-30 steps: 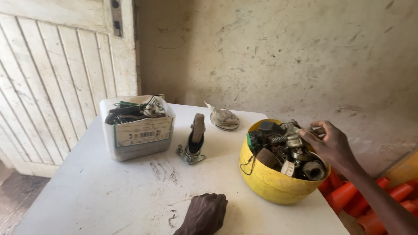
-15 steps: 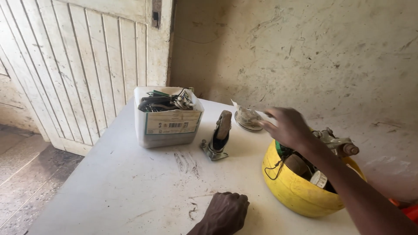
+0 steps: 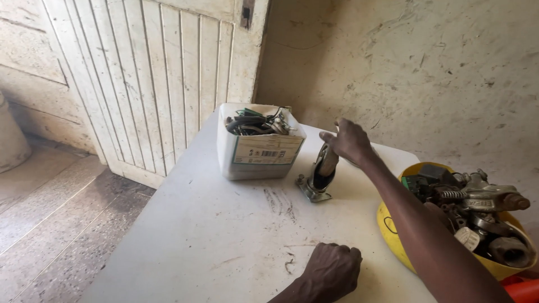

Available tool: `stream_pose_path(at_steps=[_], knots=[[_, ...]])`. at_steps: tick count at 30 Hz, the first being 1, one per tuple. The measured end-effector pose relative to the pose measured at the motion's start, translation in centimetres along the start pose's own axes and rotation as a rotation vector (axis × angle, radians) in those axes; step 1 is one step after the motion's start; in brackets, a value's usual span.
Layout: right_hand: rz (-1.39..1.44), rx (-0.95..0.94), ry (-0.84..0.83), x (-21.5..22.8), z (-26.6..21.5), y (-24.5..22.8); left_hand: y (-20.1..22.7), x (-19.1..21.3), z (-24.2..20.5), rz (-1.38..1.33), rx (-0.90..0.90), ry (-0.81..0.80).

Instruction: Inspecting a caster wheel for faults and searching for replacement parts in storage bins.

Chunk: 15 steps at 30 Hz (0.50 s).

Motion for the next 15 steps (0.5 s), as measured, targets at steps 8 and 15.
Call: stream_pose_path(at_steps=[8,15], knots=[[0.181,0.075,0.003,-4.5,-1.9,2.3,-0.8,1.2,-0.6,0.03,0.109,0.136],[0.519,-0.094,-0.269,-1.3,-10.3,1.4,-3.4,4.2,-1.3,-0.103,0.423,0.363]])
Point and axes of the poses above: each hand's wrist, its own z-axis towards the middle knuckle, its own x-axis out of the back of the hand, y = z × x, the point moved 8 cm from there along z, towards the middle knuckle, and after that the axes turned 14 degrees about -x, right-handed, at the moved point
